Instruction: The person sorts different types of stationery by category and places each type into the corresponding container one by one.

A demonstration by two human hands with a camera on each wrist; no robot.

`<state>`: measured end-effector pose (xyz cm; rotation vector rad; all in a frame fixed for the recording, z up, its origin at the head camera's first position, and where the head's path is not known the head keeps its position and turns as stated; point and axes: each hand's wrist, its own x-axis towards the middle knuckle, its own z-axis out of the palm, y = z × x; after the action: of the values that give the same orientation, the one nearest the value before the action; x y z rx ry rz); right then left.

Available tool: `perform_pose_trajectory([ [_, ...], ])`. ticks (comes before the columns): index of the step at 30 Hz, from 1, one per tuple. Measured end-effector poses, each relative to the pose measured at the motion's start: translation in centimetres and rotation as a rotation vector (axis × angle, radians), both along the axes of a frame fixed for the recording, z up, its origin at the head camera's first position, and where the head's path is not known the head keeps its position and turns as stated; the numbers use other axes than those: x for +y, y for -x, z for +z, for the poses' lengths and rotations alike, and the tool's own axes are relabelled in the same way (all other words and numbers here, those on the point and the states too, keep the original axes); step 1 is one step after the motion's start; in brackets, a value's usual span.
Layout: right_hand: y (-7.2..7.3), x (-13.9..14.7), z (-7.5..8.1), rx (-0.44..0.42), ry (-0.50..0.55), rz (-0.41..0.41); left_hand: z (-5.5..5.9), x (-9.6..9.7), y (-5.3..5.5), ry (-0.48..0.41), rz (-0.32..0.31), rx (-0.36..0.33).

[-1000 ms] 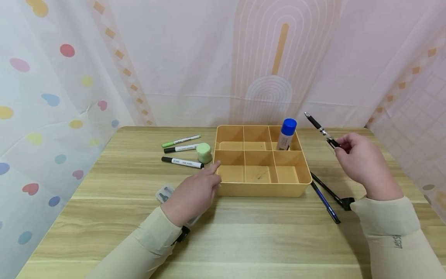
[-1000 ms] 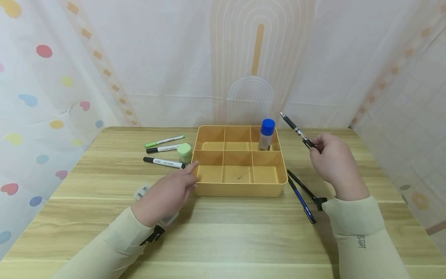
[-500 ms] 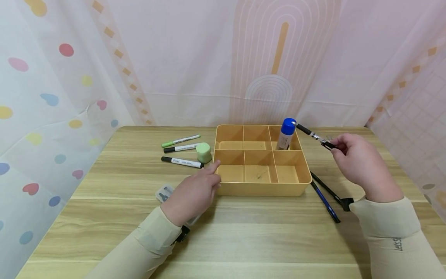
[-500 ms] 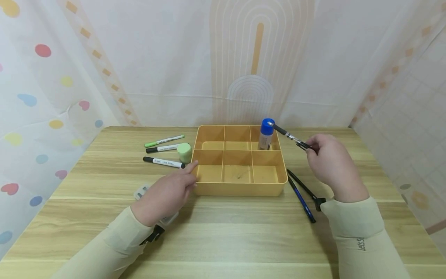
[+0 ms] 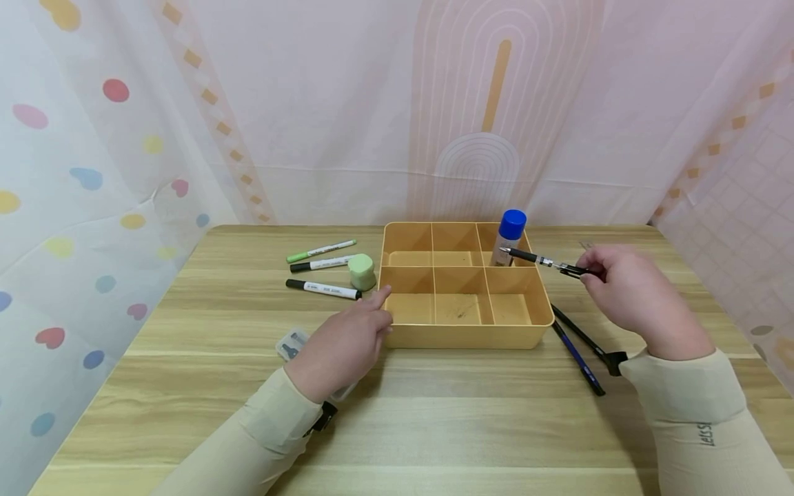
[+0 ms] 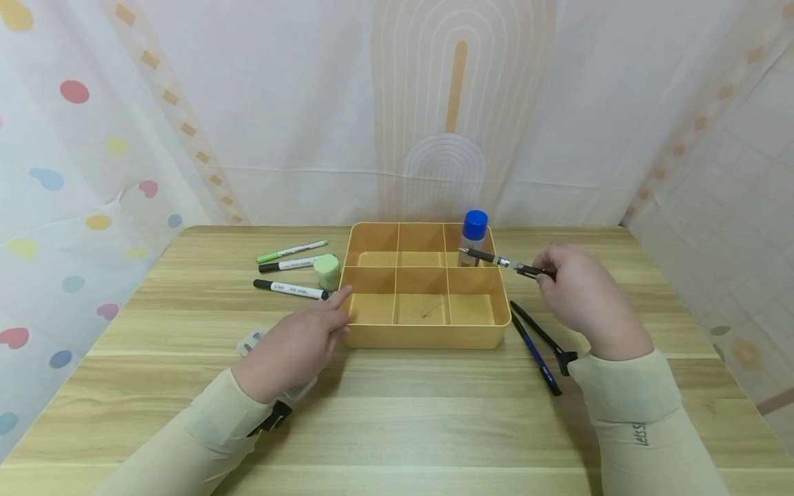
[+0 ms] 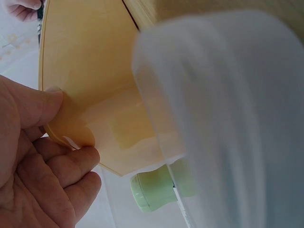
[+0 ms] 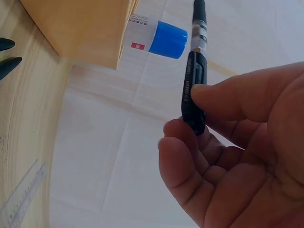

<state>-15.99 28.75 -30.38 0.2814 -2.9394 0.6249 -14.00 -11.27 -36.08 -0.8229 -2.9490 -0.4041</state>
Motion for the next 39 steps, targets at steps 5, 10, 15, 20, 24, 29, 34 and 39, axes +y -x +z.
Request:
perform_pose_trajectory([
  [5,0.1,0.0,0.0,-0.048,-0.027,0.008,-0.1,-0.1,0.1,-0.001,0.000,0.003],
  [10,0.2,-0.2,0.0,-0.088,-0.045,0.017,-0.1,-0.1,0.1,-0.005,-0.003,0.006],
  [15,0.2,-0.6,-0.3,-0.125,-0.056,0.008,-0.1,-0.1,0.1,-0.003,-0.001,0.004],
  [20,0.2,-0.9,-0.6,-0.124,-0.088,0.014,-0.1,-0.1,0.1,-0.003,-0.002,0.006],
  [24,0.3,-1.2,-0.8,-0.112,-0.095,0.022,-0.1,-0.1,0.1,0.004,-0.005,0.015],
  [29,0.4,-1.6,-1.1,-0.085,-0.106,0.036,0.0,-0.1,0.0,0.009,-0.002,0.017],
  [34,0.5,-2.0,-1.3,-0.057,-0.103,0.059,-0.1,-0.2,0.0,0.006,-0.003,0.013],
  [39,0.4,-2.1,-1.4,-0.043,-0.105,0.063,-0.2,-0.2,0.0,0.002,0.002,-0.001],
])
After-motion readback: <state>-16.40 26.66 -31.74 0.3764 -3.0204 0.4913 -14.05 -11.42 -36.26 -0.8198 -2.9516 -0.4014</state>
